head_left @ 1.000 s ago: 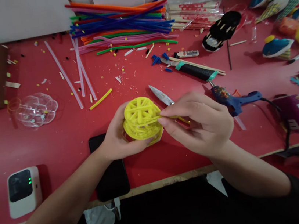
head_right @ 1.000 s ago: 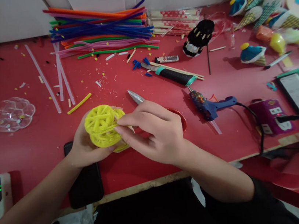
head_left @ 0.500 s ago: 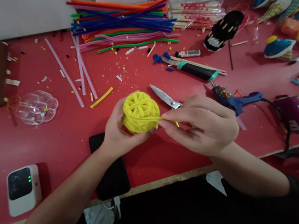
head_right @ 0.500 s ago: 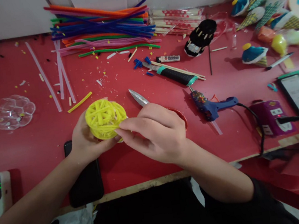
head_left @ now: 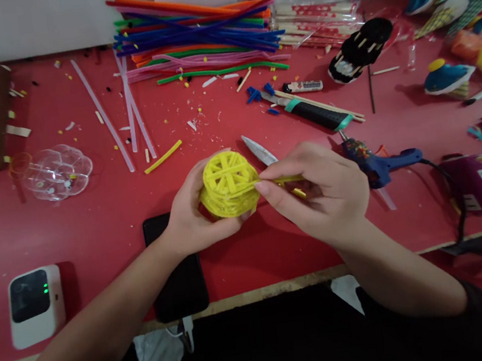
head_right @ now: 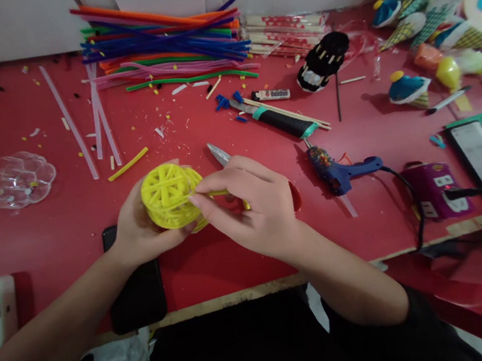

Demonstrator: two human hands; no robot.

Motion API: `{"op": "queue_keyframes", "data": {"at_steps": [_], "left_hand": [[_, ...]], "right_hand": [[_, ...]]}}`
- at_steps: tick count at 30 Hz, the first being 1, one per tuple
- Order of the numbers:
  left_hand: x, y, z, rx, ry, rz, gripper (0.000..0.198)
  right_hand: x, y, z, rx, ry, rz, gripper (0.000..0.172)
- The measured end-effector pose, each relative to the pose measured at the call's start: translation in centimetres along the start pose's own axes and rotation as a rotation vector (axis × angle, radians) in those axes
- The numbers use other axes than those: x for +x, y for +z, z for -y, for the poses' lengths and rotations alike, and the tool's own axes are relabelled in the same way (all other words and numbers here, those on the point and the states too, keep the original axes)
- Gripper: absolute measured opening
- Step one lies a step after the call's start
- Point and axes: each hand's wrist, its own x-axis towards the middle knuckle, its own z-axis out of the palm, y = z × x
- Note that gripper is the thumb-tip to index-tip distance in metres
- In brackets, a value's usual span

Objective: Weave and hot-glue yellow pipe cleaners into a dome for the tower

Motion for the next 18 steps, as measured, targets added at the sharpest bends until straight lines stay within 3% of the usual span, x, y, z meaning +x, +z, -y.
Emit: {"op": "queue_keyframes", "data": {"at_steps": [7,13,18], "left_hand": [[-0.4,-0.2,0.4,-0.067,0.006,0.053,0.081],[-0.2,-0.6,0.6,0.004,0.056,0.090,0.083],[0.0,-0.2,0.4,0.003,0.034,0.105,0.079]], "right_hand": [[-0.1,0.3,0.0,0.028,-0.005,0.015,0.004],[-0.3,0.3,-0.7,0.092,0.009,0.050,0.001],[0.3,-0.6,-2.1,0.158,0.040,0.244,0.028]]}}
